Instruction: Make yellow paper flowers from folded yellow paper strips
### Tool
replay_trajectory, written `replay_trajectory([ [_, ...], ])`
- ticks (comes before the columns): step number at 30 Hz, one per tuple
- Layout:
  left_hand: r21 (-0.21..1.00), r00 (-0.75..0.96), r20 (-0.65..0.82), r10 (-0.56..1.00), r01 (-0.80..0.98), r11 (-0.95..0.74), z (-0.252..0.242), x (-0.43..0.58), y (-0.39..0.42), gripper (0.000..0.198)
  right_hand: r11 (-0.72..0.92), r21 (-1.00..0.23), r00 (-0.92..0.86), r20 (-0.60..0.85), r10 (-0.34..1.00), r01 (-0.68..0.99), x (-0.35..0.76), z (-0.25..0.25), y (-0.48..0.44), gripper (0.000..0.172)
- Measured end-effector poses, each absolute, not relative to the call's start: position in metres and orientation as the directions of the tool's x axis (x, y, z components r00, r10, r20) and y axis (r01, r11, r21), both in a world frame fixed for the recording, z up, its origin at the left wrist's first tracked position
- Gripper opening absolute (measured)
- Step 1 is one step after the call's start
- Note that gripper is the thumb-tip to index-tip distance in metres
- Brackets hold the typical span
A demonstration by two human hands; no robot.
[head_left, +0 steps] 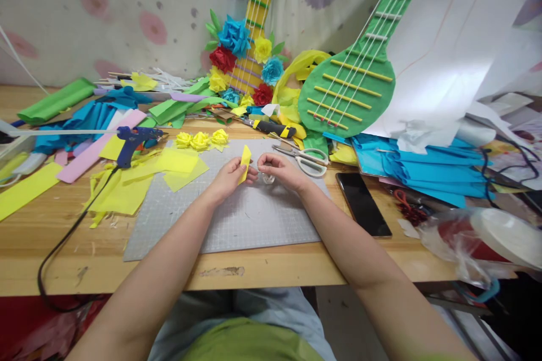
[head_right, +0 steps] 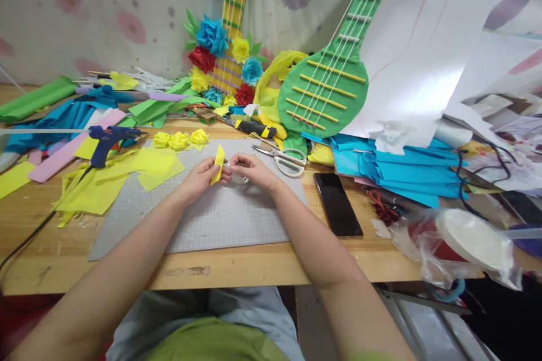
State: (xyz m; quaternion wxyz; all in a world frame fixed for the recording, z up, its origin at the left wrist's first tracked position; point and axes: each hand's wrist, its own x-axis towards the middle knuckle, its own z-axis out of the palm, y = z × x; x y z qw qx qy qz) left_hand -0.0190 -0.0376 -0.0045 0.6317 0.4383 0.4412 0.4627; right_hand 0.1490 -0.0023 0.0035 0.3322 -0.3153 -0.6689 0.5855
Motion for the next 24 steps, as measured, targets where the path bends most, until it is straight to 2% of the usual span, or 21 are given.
replay_trajectory([
  [3, 0.963, 0.19, -0.153, 0.97, -0.191, 0.189, -0.001, -0.018, -0.04, 0.018, 0.121, -0.992, -0.542, 0.076, 0.837, 0.047, 0.147, 0.002, -0.001, 0.028],
  [9, 0.974, 0.224, -0.154, 0.962, -0.129, 0.185, -0.001, -0.018, -0.042, 0.016, 0.135, -0.99, -0.353, 0.143, 0.925, -0.047, 0.14, -0.004, 0.003, 0.038],
  [15, 0.984, 0.277, -0.139, 0.951, -0.073, 0.165, -0.001, -0.016, -0.042, 0.01, 0.117, -0.991, -0.306, 0.129, 0.943, -0.059, 0.13, -0.009, 0.005, 0.04],
  [24, 0.971, 0.197, -0.214, 0.957, -0.063, 0.231, 0.001, -0.013, -0.042, 0.011, 0.163, -0.986, -0.202, 0.165, 0.965, -0.025, 0.131, -0.012, 0.009, 0.036],
])
